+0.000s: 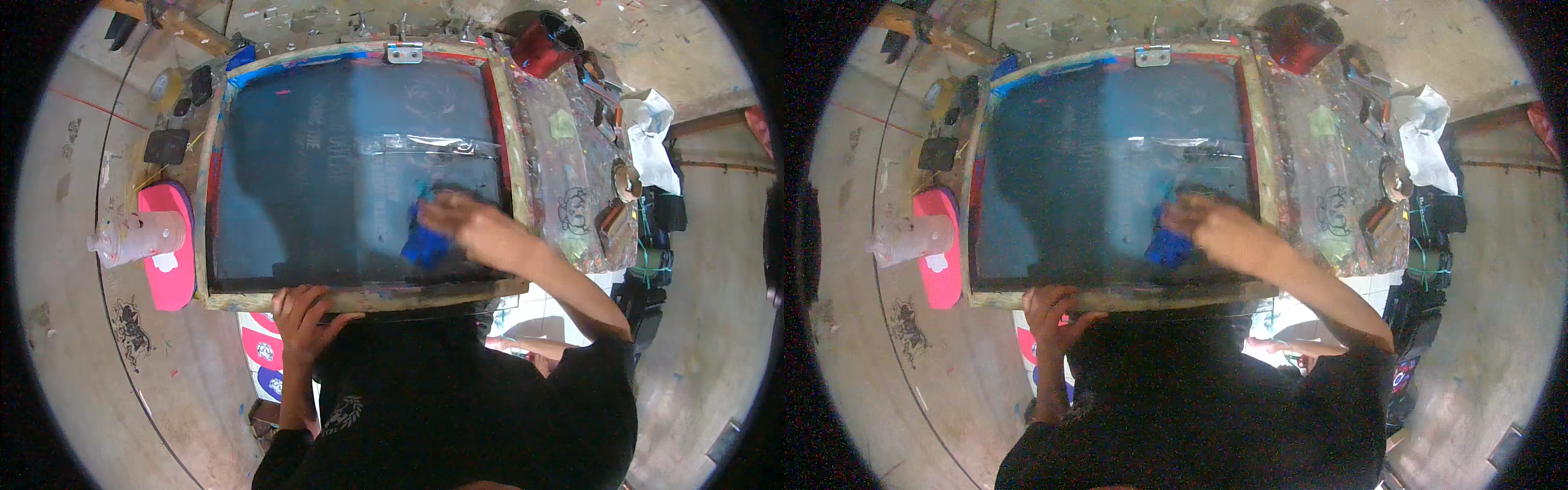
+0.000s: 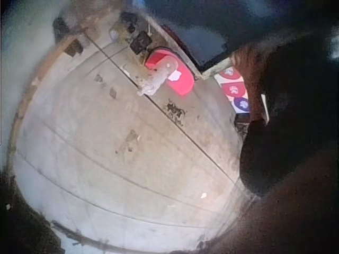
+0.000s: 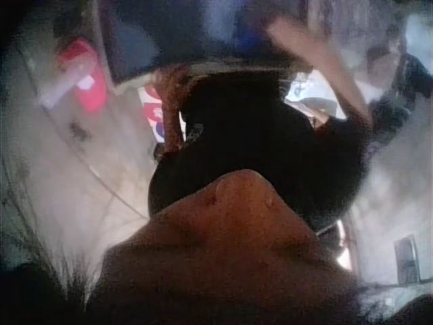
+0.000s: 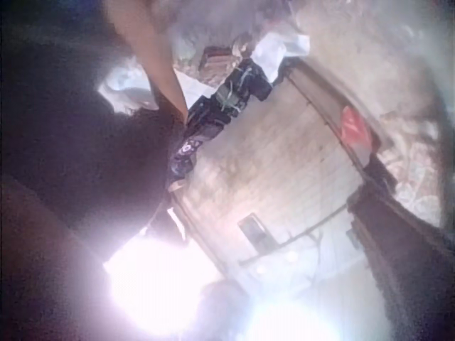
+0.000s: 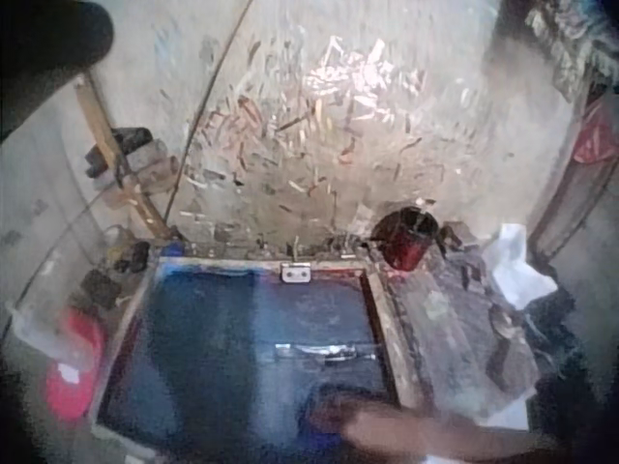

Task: The person performs screen printing by hand on a fabric item. The person lifts the wooden screen frame, applies ink with a blue tool, inspects the printed pattern, picks up a small blue piece from a plastic container, and cleans excess ink or details on the screen stencils.

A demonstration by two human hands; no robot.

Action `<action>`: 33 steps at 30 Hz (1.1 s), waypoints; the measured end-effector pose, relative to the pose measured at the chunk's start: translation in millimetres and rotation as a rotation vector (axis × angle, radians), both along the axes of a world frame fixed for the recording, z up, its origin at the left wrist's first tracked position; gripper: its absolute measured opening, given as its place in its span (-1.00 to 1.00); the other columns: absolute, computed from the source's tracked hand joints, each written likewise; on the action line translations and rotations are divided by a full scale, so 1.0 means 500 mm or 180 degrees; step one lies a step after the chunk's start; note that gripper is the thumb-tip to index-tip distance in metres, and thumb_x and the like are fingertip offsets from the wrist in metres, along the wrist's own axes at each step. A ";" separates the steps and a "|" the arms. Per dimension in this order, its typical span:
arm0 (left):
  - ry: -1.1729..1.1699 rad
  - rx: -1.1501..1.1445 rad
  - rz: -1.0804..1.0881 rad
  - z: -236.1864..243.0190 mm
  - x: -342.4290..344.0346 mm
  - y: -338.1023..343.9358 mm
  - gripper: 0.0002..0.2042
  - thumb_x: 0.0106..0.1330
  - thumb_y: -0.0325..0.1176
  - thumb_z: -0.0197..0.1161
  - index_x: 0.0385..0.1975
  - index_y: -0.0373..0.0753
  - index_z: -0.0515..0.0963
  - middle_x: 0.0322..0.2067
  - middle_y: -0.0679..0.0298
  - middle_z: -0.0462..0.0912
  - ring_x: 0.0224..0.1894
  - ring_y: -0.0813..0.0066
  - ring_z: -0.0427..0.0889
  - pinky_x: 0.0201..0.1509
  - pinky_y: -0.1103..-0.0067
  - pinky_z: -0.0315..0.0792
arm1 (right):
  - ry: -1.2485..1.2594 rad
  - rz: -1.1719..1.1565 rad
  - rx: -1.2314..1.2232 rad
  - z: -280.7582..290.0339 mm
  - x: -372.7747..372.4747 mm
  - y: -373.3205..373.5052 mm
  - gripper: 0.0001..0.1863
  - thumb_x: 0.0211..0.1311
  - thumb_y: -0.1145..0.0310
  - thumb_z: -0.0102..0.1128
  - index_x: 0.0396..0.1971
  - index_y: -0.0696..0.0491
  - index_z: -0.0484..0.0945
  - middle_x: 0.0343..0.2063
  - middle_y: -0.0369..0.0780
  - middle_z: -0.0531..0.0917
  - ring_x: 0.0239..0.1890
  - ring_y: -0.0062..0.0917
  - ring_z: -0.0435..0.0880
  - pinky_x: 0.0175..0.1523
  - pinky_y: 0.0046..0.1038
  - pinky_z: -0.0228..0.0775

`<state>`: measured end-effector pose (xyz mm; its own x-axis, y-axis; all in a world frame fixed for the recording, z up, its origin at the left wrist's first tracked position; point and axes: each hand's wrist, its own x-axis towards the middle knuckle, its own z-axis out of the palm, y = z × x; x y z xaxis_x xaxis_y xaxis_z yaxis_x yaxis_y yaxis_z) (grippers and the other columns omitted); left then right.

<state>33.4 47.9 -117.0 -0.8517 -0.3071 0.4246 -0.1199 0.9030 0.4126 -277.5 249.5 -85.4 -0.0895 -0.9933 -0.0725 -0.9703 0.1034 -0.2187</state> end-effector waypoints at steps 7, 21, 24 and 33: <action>0.0122 0.0009 -0.0014 0.002 -0.005 0.005 -0.54 -0.18 -0.06 0.66 -0.35 -0.10 0.58 -0.15 0.37 0.66 -0.12 0.28 0.62 0.10 0.26 0.34 | -0.0406 -0.0014 0.0060 0.015 -0.028 -0.005 -0.27 -0.09 0.70 0.18 0.25 0.11 0.47 0.30 -0.16 0.48 0.43 -0.24 0.31 0.47 -0.28 0.27; 0.0073 0.0073 -0.0036 0.011 -0.005 -0.001 -0.53 -0.17 -0.06 0.65 -0.33 -0.11 0.58 -0.18 0.36 0.66 -0.14 0.26 0.63 0.05 0.24 0.37 | -0.1350 0.0583 0.0258 0.033 0.012 0.008 -0.29 -0.10 0.70 0.14 0.21 0.07 0.51 0.30 -0.07 0.45 0.39 -0.22 0.37 0.46 -0.29 0.27; 0.0075 -0.0027 0.0009 0.015 -0.005 0.001 -0.53 -0.18 -0.06 0.65 -0.34 -0.12 0.58 -0.18 0.35 0.66 -0.15 0.26 0.63 0.05 0.25 0.36 | -0.0882 -0.0031 0.0442 0.020 -0.019 0.000 -0.30 -0.08 0.72 0.10 0.21 0.08 0.51 0.32 -0.10 0.44 0.37 -0.24 0.41 0.42 -0.27 0.32; 0.0057 0.0025 0.0063 -0.003 0.006 0.005 -0.55 -0.15 -0.06 0.65 -0.36 -0.13 0.58 -0.17 0.35 0.67 -0.12 0.29 0.63 0.07 0.26 0.35 | -0.0812 -0.0097 0.0177 0.021 -0.020 -0.028 -0.26 -0.08 0.72 0.10 0.26 0.08 0.46 0.34 -0.09 0.41 0.43 -0.23 0.29 0.46 -0.27 0.27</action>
